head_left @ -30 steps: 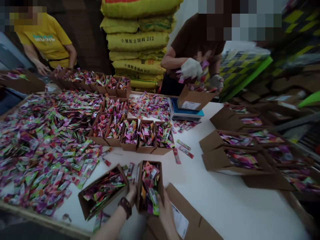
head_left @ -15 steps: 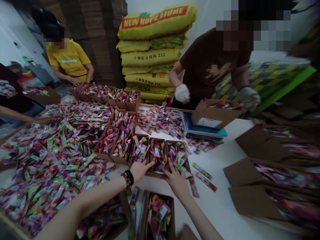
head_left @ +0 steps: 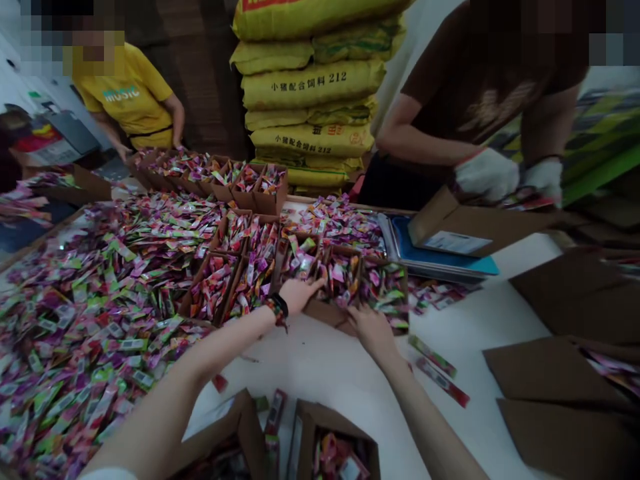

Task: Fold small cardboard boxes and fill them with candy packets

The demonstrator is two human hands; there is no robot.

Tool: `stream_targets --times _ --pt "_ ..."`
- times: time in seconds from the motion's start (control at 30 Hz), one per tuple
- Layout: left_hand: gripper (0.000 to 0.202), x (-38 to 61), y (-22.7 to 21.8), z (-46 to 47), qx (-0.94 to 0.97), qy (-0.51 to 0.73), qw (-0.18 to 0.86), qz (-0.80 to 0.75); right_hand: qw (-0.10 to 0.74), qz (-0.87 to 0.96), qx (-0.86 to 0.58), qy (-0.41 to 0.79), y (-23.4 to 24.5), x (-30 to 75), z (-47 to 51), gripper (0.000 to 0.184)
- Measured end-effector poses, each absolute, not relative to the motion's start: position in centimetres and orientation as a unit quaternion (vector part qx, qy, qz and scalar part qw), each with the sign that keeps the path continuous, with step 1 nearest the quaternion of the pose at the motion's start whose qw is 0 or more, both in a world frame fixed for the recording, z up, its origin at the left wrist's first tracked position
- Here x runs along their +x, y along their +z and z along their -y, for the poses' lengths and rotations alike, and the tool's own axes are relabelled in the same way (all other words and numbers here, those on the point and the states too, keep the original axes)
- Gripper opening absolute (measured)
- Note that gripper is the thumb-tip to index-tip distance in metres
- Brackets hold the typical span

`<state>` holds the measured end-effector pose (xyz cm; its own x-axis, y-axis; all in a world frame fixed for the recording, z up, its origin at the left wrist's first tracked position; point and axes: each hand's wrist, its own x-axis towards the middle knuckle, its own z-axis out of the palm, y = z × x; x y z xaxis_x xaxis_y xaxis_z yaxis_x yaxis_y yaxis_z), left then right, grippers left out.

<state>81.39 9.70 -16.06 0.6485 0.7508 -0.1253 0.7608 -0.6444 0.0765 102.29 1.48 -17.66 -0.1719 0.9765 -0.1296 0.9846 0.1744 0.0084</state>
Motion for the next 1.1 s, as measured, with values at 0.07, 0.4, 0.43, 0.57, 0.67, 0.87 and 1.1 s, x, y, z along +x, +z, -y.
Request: stream_targets --times 0.07,0.4,0.43,0.57,0.67,0.87,1.1 --pt "0.061 81.1 -15.5 -12.4 0.892 -0.044 0.066 -0.445 0.052 -0.769 0.634 -0.057 -16.6 101.3 -5.4 0.024" --pt "0.037 72.6 -9.3 -2.0 0.82 0.221 0.274 -0.45 -0.182 -0.753 0.626 -0.089 -14.0 101.4 -1.9 0.055" --pt "0.037 70.0 -8.6 1.6 0.788 0.198 0.312 -0.493 -0.22 -0.73 0.638 -0.105 -13.7 101.3 2.1 0.053" --pt "0.056 60.8 -8.7 15.2 0.687 -0.06 0.405 -0.6 -0.274 -0.5 0.772 -0.281 -14.4 98.9 20.4 0.077" --pt "0.061 57.6 -10.6 20.9 0.641 -0.195 0.375 -0.64 -0.265 -0.303 0.795 -0.453 -16.7 95.5 29.9 0.094" --pt "0.059 57.3 -10.6 22.7 0.599 -0.048 0.42 -0.68 -0.239 -0.252 0.81 -0.472 -18.8 92.3 33.0 0.071" --pt "0.047 65.7 -10.1 18.0 0.593 0.122 0.491 -0.627 -0.295 -0.248 0.839 -0.384 -21.2 96.9 31.5 0.068"
